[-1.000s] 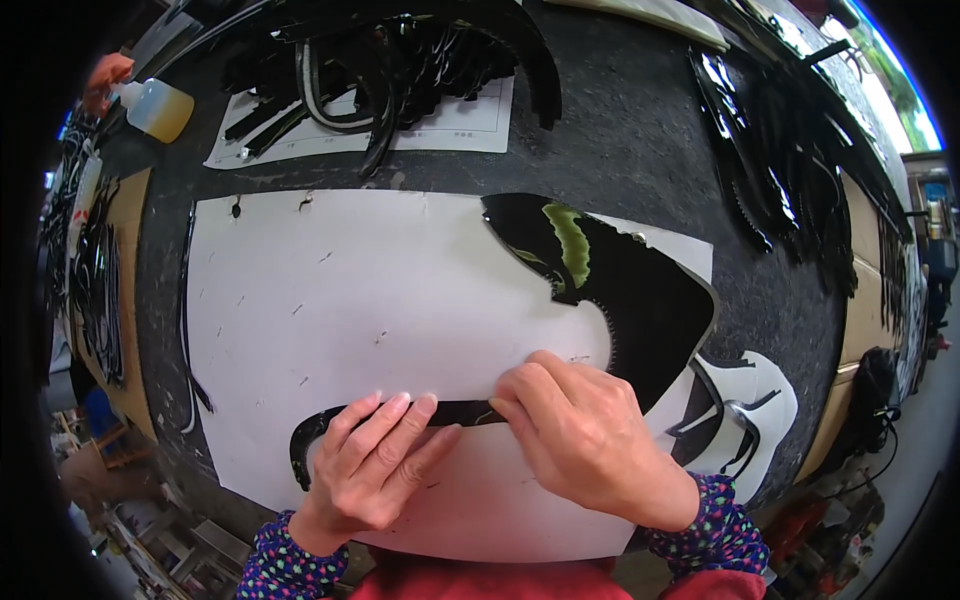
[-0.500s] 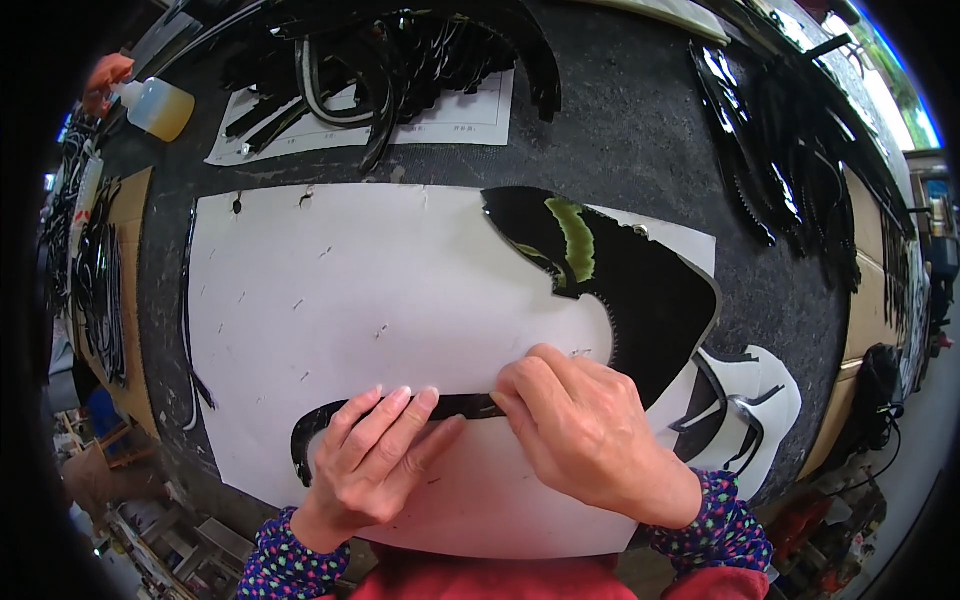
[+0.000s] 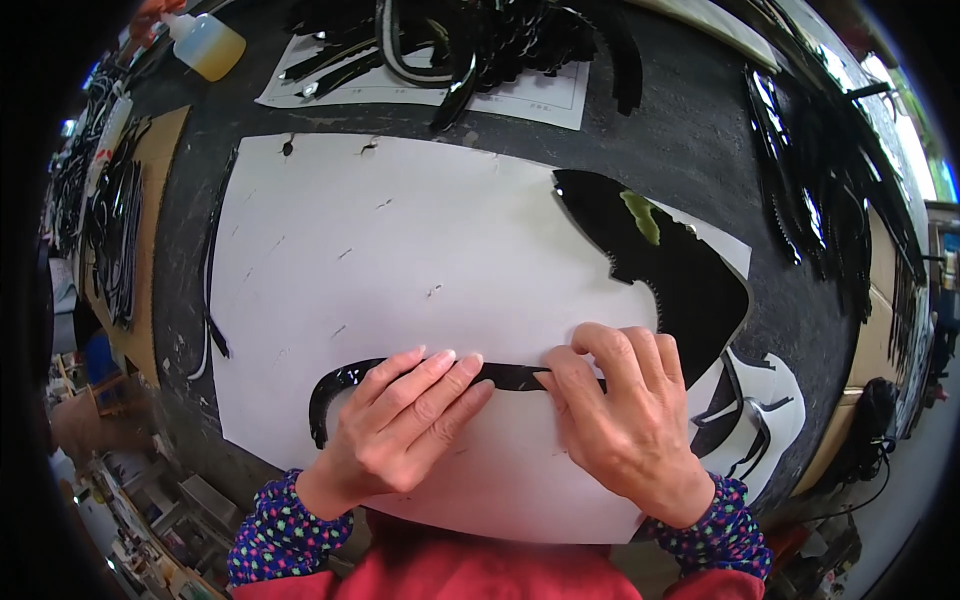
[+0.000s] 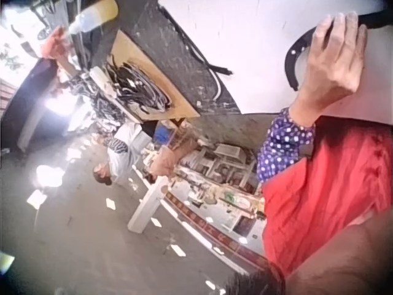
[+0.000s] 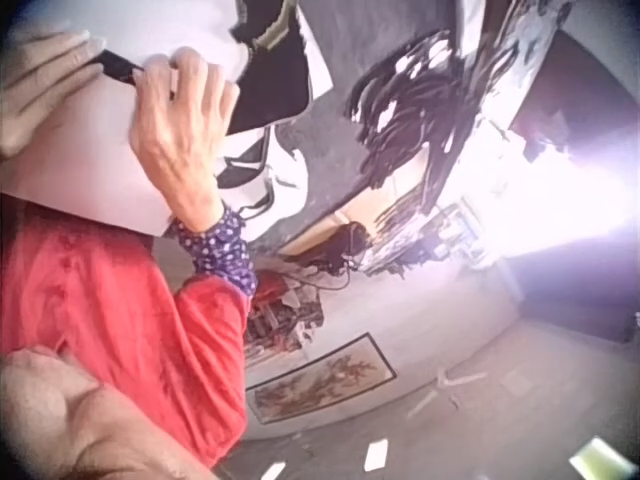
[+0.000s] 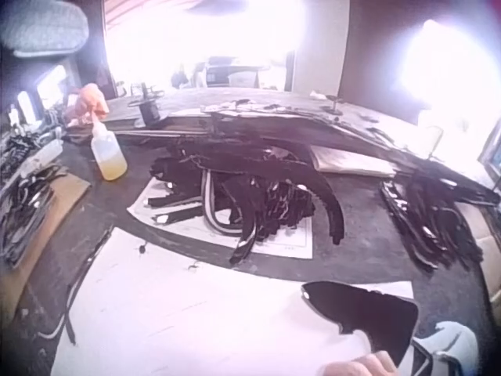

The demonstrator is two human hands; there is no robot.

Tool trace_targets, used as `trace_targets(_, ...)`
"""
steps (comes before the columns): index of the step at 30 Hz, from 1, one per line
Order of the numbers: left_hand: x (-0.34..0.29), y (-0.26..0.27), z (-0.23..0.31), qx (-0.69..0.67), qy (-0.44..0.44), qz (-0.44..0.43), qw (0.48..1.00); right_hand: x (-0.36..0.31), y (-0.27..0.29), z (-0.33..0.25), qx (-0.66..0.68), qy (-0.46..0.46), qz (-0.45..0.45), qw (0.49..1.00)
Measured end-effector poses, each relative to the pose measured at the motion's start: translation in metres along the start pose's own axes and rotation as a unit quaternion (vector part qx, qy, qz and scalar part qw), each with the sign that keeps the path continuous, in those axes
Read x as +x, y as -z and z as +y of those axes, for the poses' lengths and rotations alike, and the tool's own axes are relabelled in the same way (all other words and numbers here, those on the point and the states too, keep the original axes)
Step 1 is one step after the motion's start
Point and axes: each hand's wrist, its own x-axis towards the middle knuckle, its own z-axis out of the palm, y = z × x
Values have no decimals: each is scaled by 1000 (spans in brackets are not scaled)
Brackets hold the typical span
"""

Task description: The recorder is organizing and manually assembling various pre-cut components of shoe uppers on a workbench.

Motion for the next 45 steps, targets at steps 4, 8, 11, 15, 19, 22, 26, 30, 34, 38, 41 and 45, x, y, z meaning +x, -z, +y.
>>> trace_targets(4, -2, 2, -1, -6, -6, -5, 1000, -6, -5, -11, 50, 0, 42, 998)
trace_targets(8, -4, 1, -1, -9, -2, 3, 1000, -5, -14, -20, 148, -44, 18, 988)
trace_targets(11, -6, 0, 0, -16, 6, 10, 1000, -3, -18, -22, 166, -102, 23, 981)
trace_targets(15, -6, -3, 1, -9, 3, 20, 1000, -2, -18, -22, 178, -137, 11, 974)
trace_targets(19, -7, -4, 2, -11, -1, 30, 999, 4, -12, -21, 185, -162, -31, 969)
trace_targets(22, -8, -6, -1, -21, 3, 41, 999, 3, -8, -18, 189, -149, -60, 969)
trace_targets(26, -7, -5, -1, -36, 4, 42, 998, -9, -5, -15, 129, -31, 8, 991)
trace_targets(30, -6, -5, -1, -34, 3, 52, 998, -28, -3, -16, 25, 53, -1, 998)
trace_targets(34, -8, -8, -2, -39, 8, 60, 997, -34, -5, -18, -16, 58, -77, 995)
trace_targets(38, -8, -9, -2, -46, 13, 63, 997, -35, -6, -17, -30, 61, -91, 994)
trace_targets(41, -8, -7, -1, -46, 9, 59, 997, -35, -5, -18, -69, 71, -96, 990)
trace_targets(45, -6, -4, 0, -10, -18, 38, 999, -32, -1, -31, -95, 55, -130, 985)
